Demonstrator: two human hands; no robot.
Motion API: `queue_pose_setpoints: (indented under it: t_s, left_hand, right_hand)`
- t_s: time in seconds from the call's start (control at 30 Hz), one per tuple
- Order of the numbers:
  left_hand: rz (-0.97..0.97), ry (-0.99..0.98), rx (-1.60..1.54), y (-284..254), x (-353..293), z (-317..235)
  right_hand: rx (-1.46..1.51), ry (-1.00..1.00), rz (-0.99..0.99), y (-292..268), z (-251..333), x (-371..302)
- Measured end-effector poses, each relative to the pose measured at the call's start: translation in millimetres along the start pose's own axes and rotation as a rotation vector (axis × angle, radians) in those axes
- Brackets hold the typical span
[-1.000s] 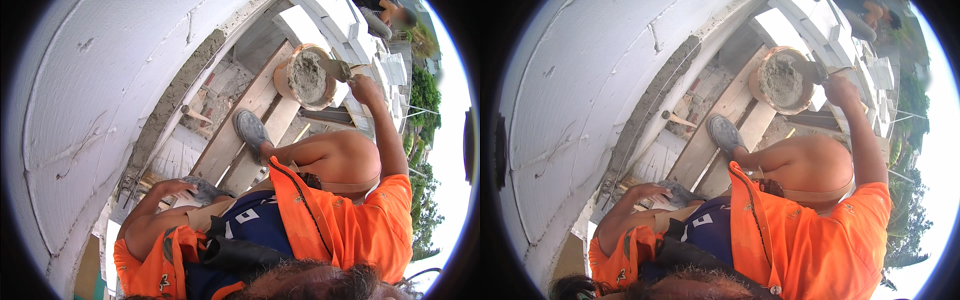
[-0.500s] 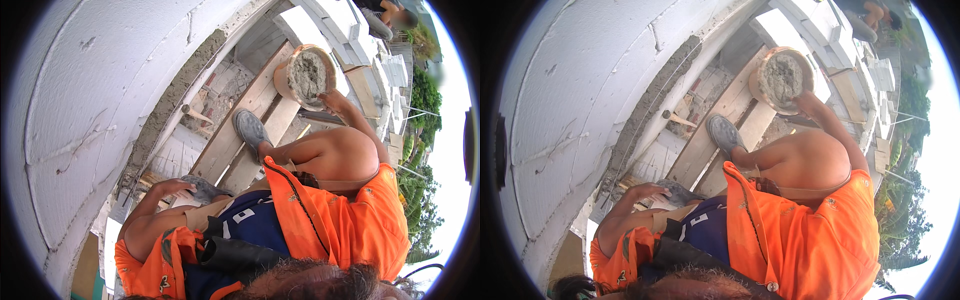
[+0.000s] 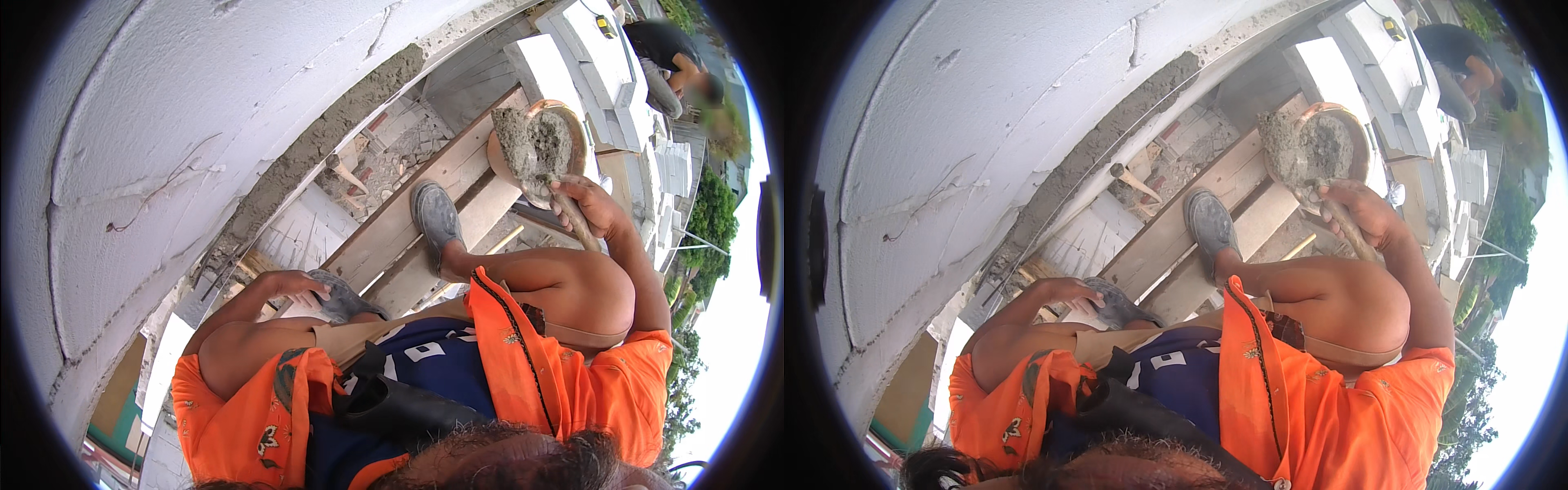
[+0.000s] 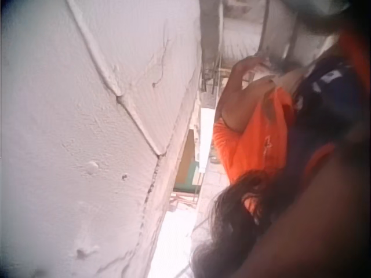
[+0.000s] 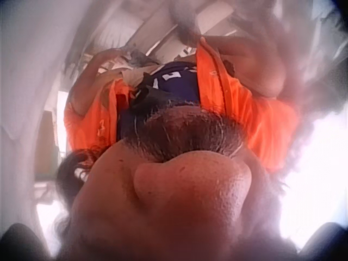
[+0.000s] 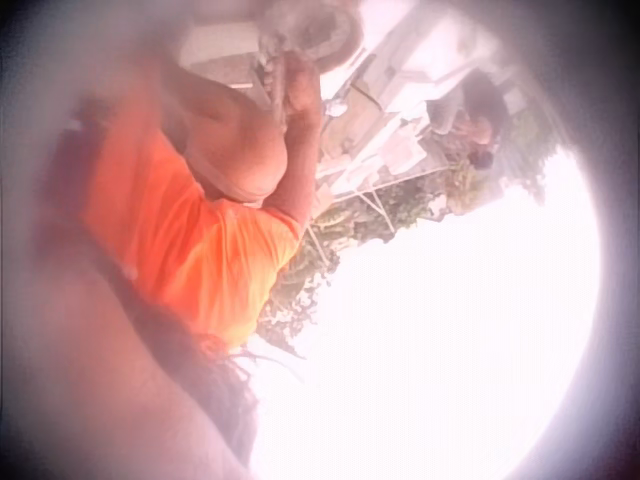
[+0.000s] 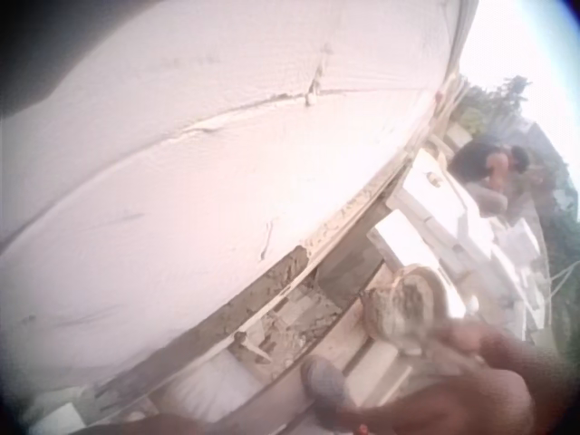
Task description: The person scoops cement from a bucket and applies it to a wall using a trowel, smoothing the surface repeatedly. The person works on a wooden plank while another worker is visible in the background.
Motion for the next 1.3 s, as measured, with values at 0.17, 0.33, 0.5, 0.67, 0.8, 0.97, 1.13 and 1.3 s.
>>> queue_pose_setpoints:
  t_s: [0.17,0.33,0.5,0.67,0.8,0.97,1.13,1.3]
  left_hand:
    - [0.033,0.000,0.021,-2.2,4.8,-0.7]
    - [0.037,-0.007,0.030,-0.4,0.4,-9.6]
    - [0.065,0.000,0.049,-1.2,-0.3,-15.7]
    - [0.045,-0.002,0.059,-1.6,-0.7,-11.5]
    - [0.039,0.005,0.043,-3.2,2.8,-4.2]
    - [0.046,0.017,0.028,-2.6,2.9,-3.4]
    - [0.056,0.012,0.029,-2.6,1.5,-5.8]
    - [0.111,-0.010,0.023,-3.2,4.1,-3.0]
  right_hand:
    - [0.168,0.146,0.293,91.6,36.3,72.9]
    - [0.492,-0.049,0.068,170.4,79.0,206.8]
    - [0.833,-0.438,-0.261,205.2,136.7,272.6]
    - [0.874,-0.575,-0.433,222.4,172.6,309.7]
    - [0.759,-0.641,-0.559,237.8,174.5,320.2]
    - [0.810,-0.516,-0.238,216.9,146.2,309.9]
    - [0.892,-0.190,0.022,192.3,132.0,303.5]
    - [0.563,-0.173,0.067,246.5,136.5,288.1]
Point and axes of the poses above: each hand's wrist, its own x-axis towards the middle knuckle, its own y-axis out of the palm, z = x × y, the point moved 4 cm from there along x, towards the middle knuckle, and after that the axes turned 13 degrees about y, right-handed, at the moved point
